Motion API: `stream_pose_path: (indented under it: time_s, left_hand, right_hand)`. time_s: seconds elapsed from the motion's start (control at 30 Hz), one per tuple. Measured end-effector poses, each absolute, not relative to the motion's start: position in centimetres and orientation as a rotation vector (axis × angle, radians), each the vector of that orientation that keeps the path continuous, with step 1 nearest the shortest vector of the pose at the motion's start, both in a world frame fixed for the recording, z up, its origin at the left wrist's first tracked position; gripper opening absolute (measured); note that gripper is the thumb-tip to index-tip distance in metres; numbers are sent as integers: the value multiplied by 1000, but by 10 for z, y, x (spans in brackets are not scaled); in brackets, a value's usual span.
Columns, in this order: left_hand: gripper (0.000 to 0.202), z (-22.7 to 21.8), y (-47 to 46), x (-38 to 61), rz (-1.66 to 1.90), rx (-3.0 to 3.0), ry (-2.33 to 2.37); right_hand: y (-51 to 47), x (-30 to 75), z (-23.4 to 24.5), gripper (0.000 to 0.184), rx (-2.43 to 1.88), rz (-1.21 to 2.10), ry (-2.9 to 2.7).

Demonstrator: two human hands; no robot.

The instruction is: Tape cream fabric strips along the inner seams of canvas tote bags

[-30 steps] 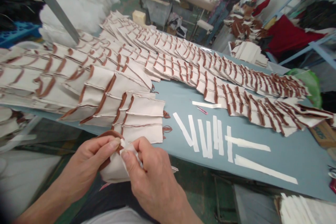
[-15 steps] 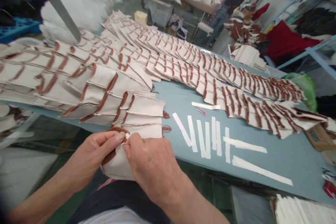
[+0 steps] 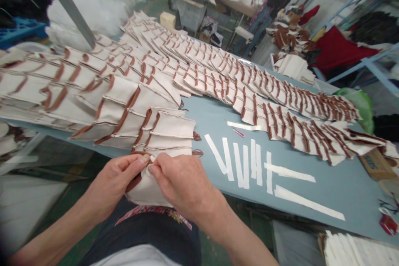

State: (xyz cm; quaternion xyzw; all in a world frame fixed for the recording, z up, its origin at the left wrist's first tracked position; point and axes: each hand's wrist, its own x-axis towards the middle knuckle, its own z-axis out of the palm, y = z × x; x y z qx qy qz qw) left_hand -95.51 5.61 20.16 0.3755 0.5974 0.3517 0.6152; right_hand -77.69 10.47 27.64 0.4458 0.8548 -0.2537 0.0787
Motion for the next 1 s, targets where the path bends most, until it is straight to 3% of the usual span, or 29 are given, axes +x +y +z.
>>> stream_pose_path:
  time_s: [0.1, 0.3, 0.67, 1.0]
  left_hand:
    - [65, 201, 56, -956, 819, 862, 1373]
    - [65, 201, 59, -956, 825, 866, 1415]
    - [65, 199, 60, -954, 821, 837, 1440]
    - [62, 200, 59, -954, 844, 879, 1448]
  right_hand:
    - [107, -775, 274, 28, 1339, -827, 2599]
    - [101, -790, 280, 27, 1338, -569, 2487]
    - [98, -797, 275, 25, 1275, -450, 2496]
    - [93, -799, 267, 13, 1287, -460, 2523]
